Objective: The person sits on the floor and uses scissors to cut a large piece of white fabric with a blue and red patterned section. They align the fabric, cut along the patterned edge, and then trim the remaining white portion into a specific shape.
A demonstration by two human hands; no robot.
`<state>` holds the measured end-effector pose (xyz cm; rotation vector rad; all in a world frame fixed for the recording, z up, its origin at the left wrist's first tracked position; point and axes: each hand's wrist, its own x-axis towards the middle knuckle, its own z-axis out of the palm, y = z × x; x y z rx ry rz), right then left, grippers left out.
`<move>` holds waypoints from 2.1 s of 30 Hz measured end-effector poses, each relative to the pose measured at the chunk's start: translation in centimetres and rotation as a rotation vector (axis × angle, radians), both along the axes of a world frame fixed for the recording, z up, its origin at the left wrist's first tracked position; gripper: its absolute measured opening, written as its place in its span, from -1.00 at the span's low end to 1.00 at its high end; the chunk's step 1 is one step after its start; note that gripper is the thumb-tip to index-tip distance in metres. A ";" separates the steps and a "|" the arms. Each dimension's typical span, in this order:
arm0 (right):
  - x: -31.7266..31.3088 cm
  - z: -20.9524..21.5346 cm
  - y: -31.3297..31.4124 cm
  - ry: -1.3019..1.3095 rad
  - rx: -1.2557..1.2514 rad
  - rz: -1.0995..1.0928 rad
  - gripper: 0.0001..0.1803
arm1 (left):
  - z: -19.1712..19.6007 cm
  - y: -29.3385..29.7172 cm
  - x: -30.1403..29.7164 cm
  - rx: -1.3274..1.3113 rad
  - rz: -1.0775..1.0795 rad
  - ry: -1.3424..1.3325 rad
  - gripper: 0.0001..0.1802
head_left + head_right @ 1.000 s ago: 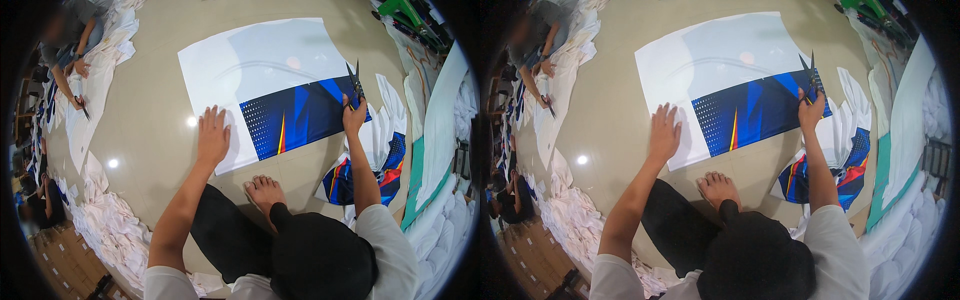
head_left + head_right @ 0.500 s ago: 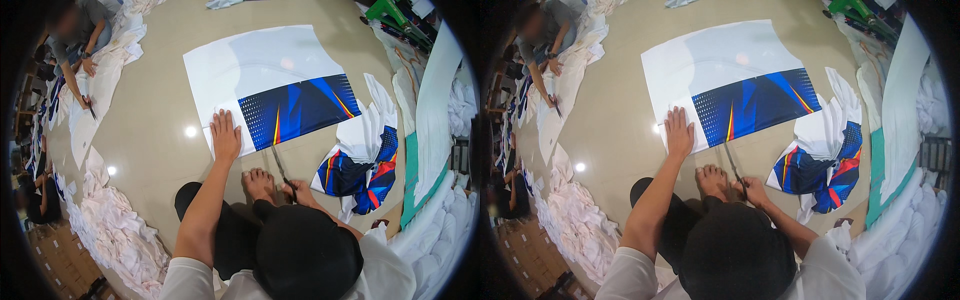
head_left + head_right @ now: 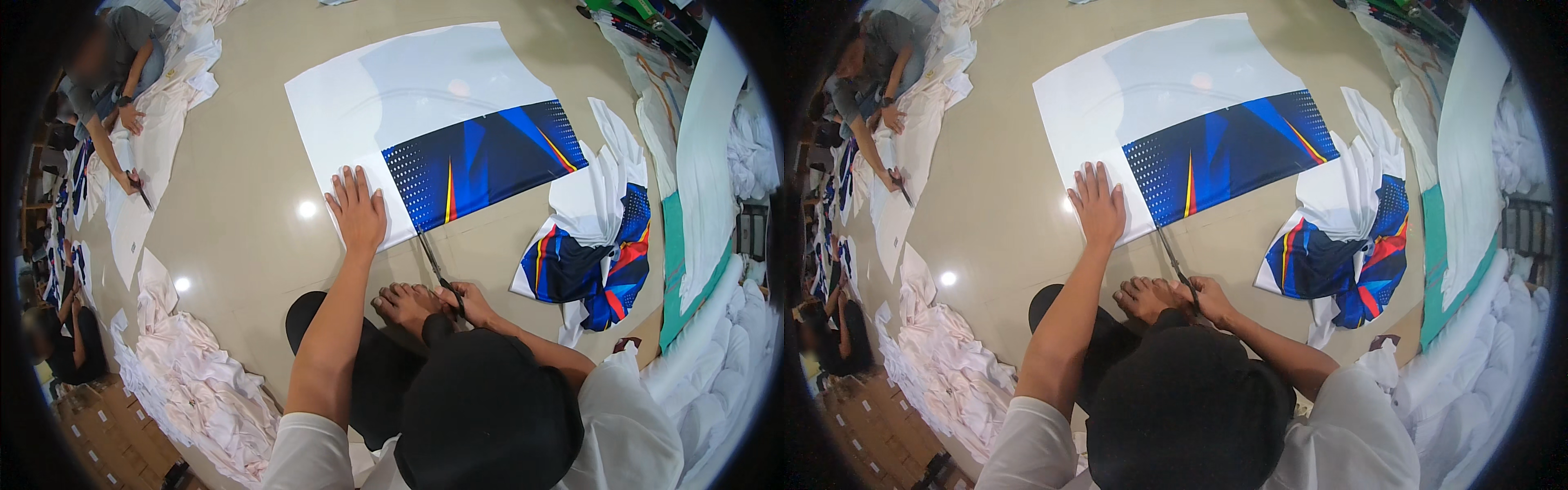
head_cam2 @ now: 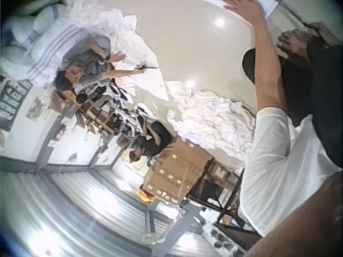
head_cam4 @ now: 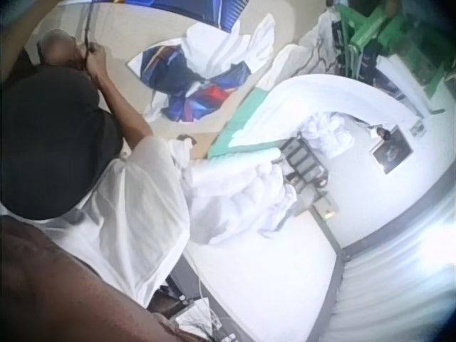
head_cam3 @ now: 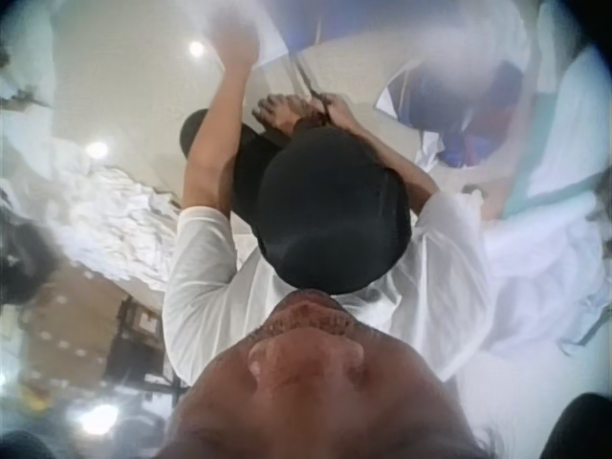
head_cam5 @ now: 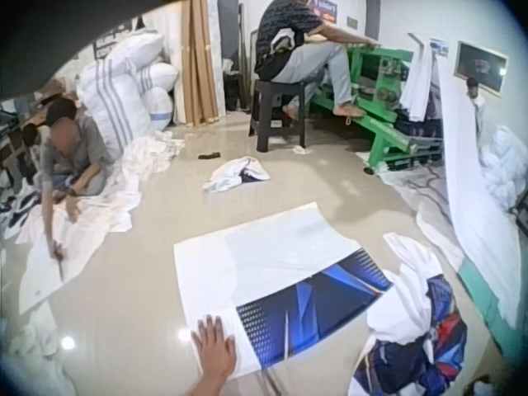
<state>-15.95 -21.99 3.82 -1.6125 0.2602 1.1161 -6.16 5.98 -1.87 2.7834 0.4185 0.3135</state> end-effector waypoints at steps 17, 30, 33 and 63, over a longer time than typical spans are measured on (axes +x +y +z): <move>1.3 0.9 2.6 -0.002 -0.021 -0.031 -0.45 | 0.3 0.1 0.1 -0.007 0.048 0.039 -0.27; 1.3 0.9 2.9 0.029 -0.034 -0.066 -0.50 | 0.5 -0.2 0.0 0.030 0.056 0.086 -0.26; 1.3 0.7 2.9 0.021 -0.033 -0.069 -0.52 | 0.5 -0.2 -0.1 0.014 0.052 0.066 -0.26; 1.3 -0.7 3.2 -0.043 -0.020 -0.098 -0.60 | 0.8 -0.2 -0.1 0.005 0.060 0.071 -0.28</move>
